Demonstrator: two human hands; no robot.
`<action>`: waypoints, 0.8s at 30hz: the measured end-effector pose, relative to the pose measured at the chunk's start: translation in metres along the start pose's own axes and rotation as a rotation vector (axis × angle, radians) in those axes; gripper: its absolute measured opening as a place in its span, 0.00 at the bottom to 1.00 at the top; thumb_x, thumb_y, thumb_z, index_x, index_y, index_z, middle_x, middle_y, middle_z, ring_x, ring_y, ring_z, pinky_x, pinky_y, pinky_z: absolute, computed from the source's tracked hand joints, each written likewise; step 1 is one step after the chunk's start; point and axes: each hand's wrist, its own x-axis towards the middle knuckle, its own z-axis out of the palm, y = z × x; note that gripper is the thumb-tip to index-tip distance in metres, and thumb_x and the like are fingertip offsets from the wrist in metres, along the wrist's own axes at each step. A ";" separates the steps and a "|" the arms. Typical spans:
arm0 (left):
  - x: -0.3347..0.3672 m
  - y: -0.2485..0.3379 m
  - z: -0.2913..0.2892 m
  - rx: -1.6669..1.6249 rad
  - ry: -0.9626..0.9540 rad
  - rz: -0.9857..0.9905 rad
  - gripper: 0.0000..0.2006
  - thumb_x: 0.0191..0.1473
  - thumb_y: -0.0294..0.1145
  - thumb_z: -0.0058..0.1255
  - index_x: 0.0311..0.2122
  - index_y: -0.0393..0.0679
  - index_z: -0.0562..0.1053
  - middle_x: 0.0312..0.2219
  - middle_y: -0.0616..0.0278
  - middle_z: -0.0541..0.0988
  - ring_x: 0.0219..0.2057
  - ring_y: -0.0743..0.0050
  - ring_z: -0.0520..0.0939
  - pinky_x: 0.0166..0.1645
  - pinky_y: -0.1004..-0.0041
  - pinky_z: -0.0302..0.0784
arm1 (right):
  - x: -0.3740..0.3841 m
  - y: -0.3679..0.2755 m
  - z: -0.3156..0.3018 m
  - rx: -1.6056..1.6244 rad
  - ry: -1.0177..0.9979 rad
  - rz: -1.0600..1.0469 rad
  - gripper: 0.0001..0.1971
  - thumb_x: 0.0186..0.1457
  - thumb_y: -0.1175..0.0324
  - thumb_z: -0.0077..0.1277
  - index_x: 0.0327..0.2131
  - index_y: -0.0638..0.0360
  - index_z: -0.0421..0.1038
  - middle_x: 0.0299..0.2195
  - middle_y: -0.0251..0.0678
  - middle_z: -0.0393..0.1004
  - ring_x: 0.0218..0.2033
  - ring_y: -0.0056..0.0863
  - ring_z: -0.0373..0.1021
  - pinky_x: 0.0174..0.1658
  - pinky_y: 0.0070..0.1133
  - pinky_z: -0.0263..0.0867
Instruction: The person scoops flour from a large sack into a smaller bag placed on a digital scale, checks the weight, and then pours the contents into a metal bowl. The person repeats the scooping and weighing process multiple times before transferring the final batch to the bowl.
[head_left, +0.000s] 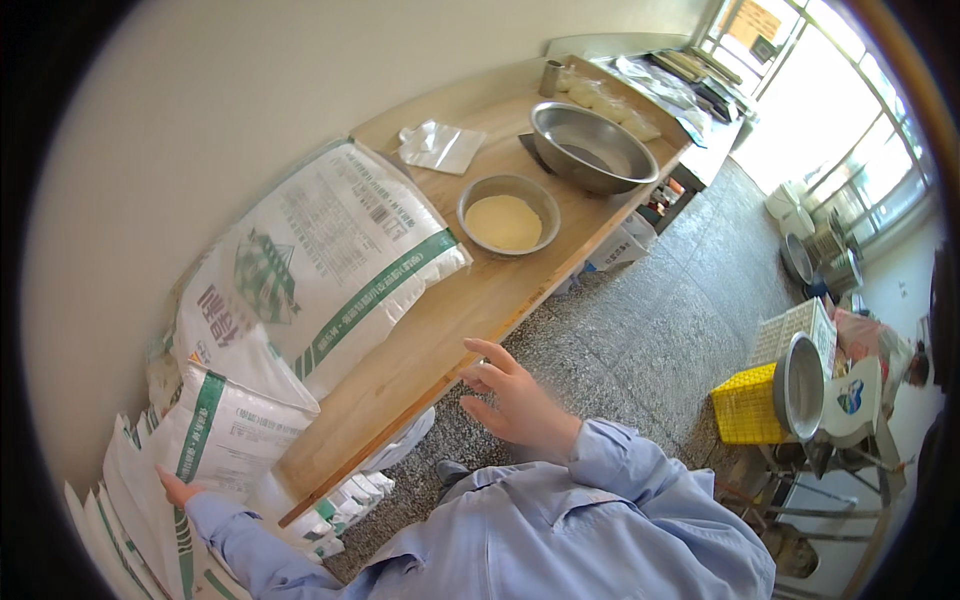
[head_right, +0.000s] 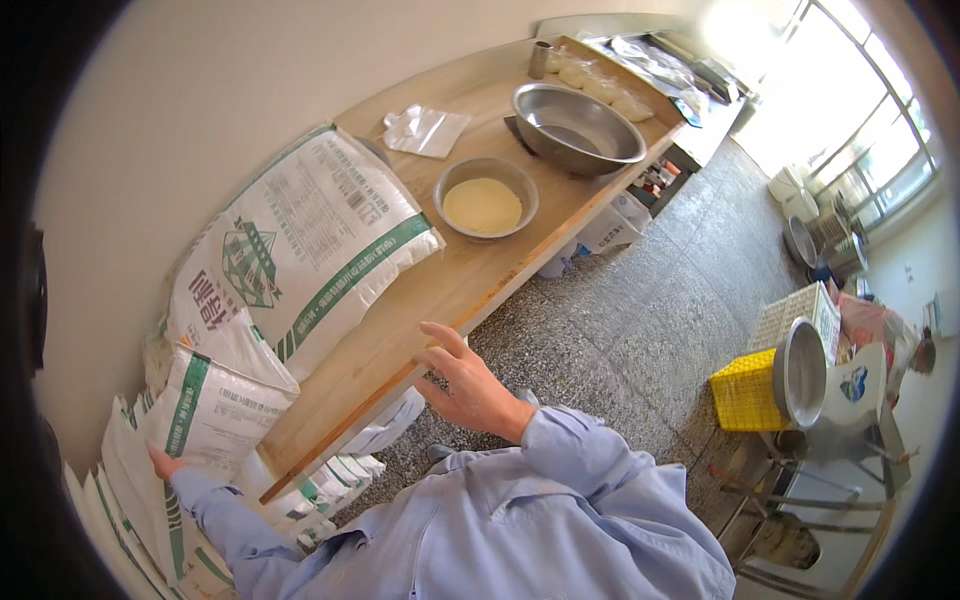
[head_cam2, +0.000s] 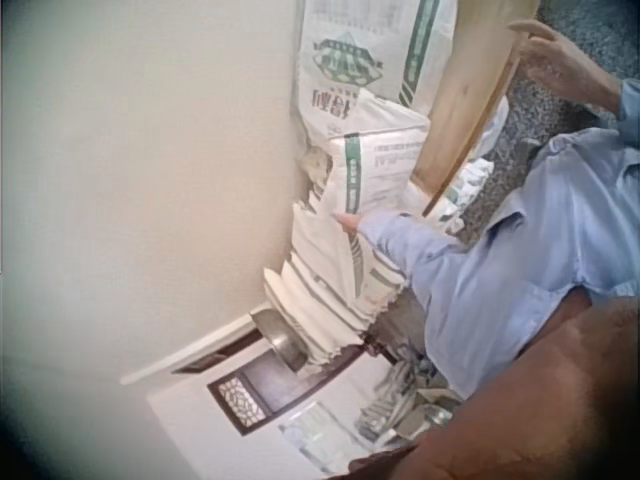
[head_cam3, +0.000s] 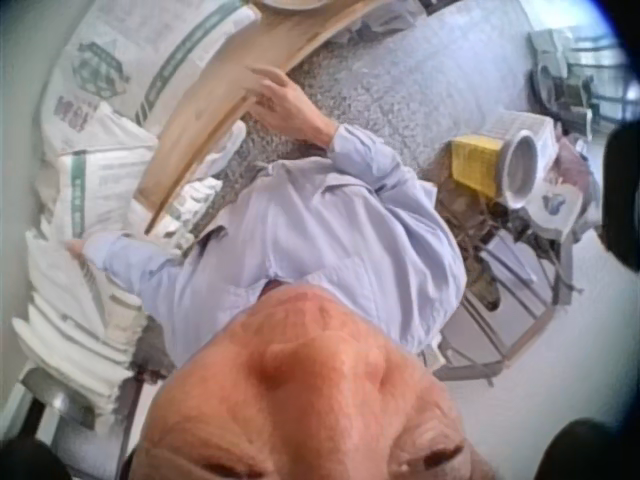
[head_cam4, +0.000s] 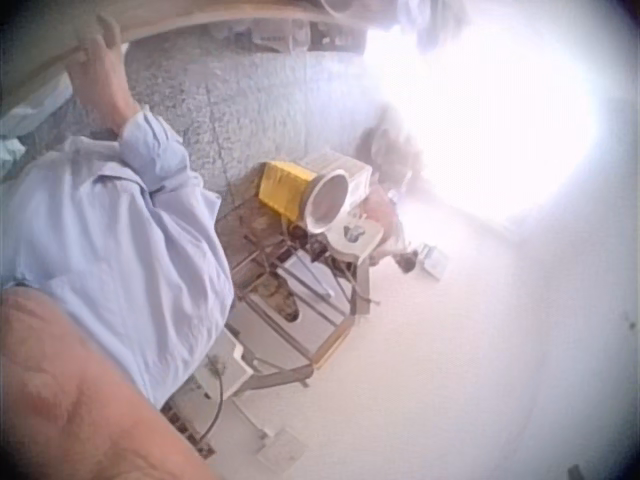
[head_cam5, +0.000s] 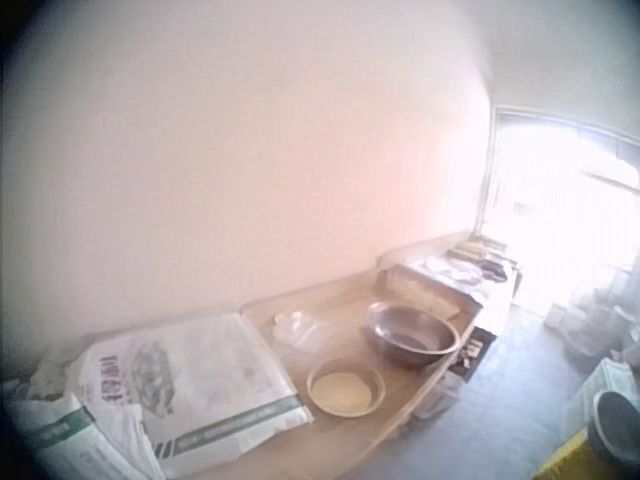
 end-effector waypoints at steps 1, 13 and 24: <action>0.002 0.012 0.020 -0.032 0.046 -0.067 0.34 0.41 0.47 0.54 0.50 0.33 0.60 0.48 0.47 0.64 0.49 0.59 0.67 0.50 0.60 0.65 | -0.011 -0.001 -0.004 -0.029 0.039 -0.001 0.15 0.45 0.71 0.52 0.38 0.67 0.66 0.51 0.52 0.54 0.43 0.43 0.65 0.43 0.29 0.64; -0.330 0.202 0.354 0.046 0.086 1.621 0.35 0.43 0.44 0.56 0.52 0.34 0.56 0.49 0.44 0.60 0.52 0.47 0.60 0.54 0.56 0.53 | -0.175 0.066 -0.122 0.121 0.495 0.249 0.13 0.45 0.72 0.52 0.37 0.63 0.67 0.51 0.48 0.55 0.37 0.36 0.69 0.38 0.24 0.68; -0.904 0.194 0.357 -0.365 -1.646 2.096 0.14 0.40 0.34 0.55 0.35 0.41 0.73 0.32 0.59 0.76 0.36 0.63 0.77 0.41 0.69 0.71 | -0.330 0.077 -0.294 -0.092 0.879 0.531 0.08 0.46 0.76 0.51 0.32 0.69 0.69 0.49 0.48 0.59 0.40 0.30 0.68 0.38 0.19 0.69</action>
